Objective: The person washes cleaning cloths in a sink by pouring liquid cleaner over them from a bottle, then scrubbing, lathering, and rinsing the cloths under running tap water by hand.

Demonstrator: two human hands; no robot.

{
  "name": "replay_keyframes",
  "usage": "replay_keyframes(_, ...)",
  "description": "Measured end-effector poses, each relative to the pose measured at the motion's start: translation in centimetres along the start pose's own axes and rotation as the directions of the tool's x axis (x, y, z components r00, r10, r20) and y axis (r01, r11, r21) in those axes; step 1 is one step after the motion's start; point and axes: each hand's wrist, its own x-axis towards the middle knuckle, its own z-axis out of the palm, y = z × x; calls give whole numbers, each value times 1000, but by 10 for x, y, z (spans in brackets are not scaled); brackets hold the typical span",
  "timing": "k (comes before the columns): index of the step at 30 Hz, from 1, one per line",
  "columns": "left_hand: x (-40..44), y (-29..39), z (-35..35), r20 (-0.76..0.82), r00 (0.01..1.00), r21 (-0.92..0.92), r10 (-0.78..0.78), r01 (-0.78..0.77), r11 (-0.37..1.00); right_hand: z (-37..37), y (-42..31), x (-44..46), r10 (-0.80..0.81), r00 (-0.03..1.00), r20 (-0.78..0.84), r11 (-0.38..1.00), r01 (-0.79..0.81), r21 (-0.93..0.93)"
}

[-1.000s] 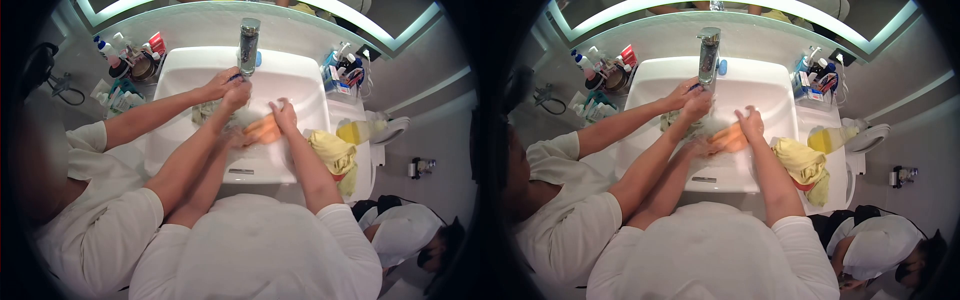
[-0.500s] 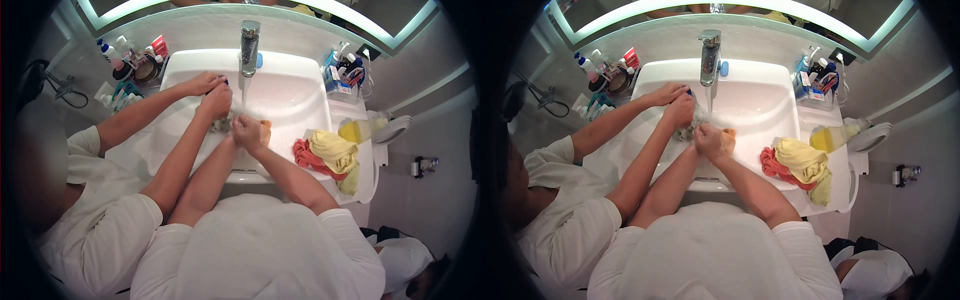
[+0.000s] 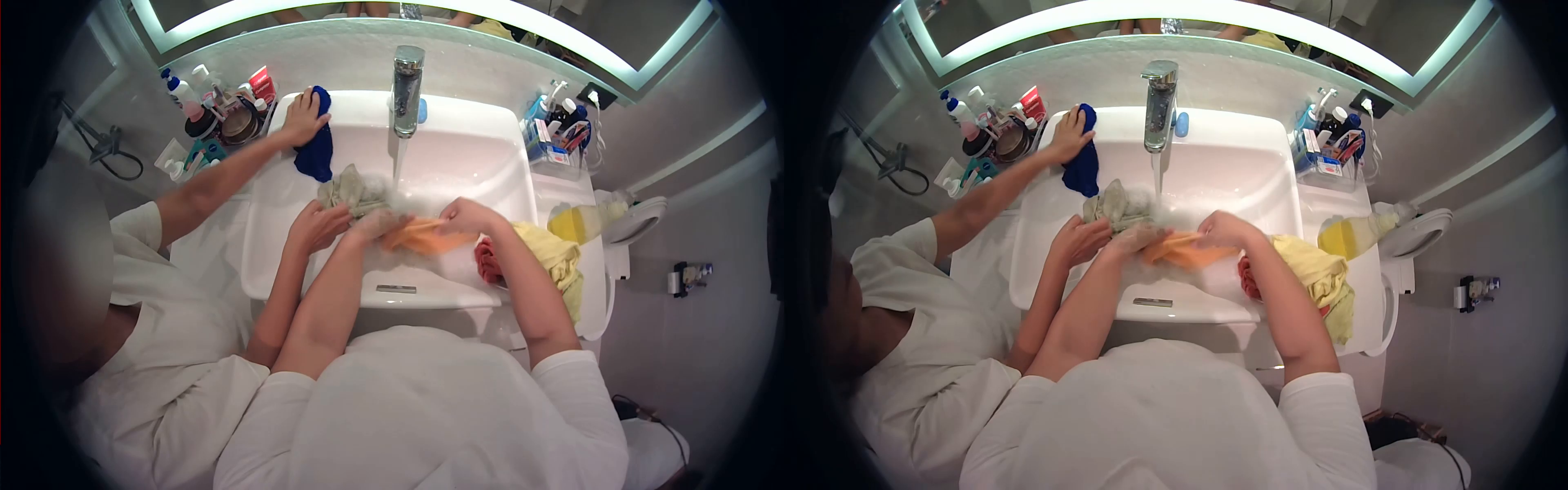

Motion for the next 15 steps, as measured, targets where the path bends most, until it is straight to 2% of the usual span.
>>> replay_keyframes(1, 4, -1, -4, 6, 998, -99, 68, -67, 993, -10, -3, -7, 47, 999, 11, 984, -48, 174)
replay_keyframes(2, 8, -2, -9, 13, 991, -199, 136, -131, 971, -18, -5, -16, 68, 995, -75, 928, -35, 372)
replay_keyframes(3, 14, -2, -11, 25, 969, -427, 247, -214, 879, -14, -7, -16, -40, 984, -171, 767, 140, 626)
replay_keyframes(4, 13, 2, -7, 5, 963, -548, 269, -223, 807, -4, -10, -18, -108, 949, -294, 512, 307, 802)
replay_keyframes(5, 13, 6, -2, -15, 957, -657, 291, -229, 718, 5, -13, -16, -130, 894, -429, 196, 447, 873)
replay_keyframes(6, 4, 16, 16, -43, 974, -687, 224, -192, 701, 21, -7, 3, -112, 824, -555, 277, 562, 779)
replay_keyframes(7, 0, 22, 30, -69, 985, -718, 155, -157, 678, 37, -26, 6, -84, 790, -607, 327, 597, 732)
replay_keyframes(8, 4, 18, 37, -8, 987, -732, 162, -116, 671, 58, -36, 16, -90, 802, -590, 249, 592, 767)
replay_keyframes(10, 19, -2, 38, 109, 979, -754, 174, -33, 656, 91, -68, 19, -137, 653, -744, 701, 595, 393)
replay_keyframes(13, 19, -2, 44, 188, 967, -765, 170, 35, 643, 113, -77, 31, -338, 467, -817, 805, 594, 6)
replay_keyframes(15, 16, 1, 50, 80, 991, -741, 103, -10, 671, 106, -77, 33, -343, 471, -813, 776, 630, 38)
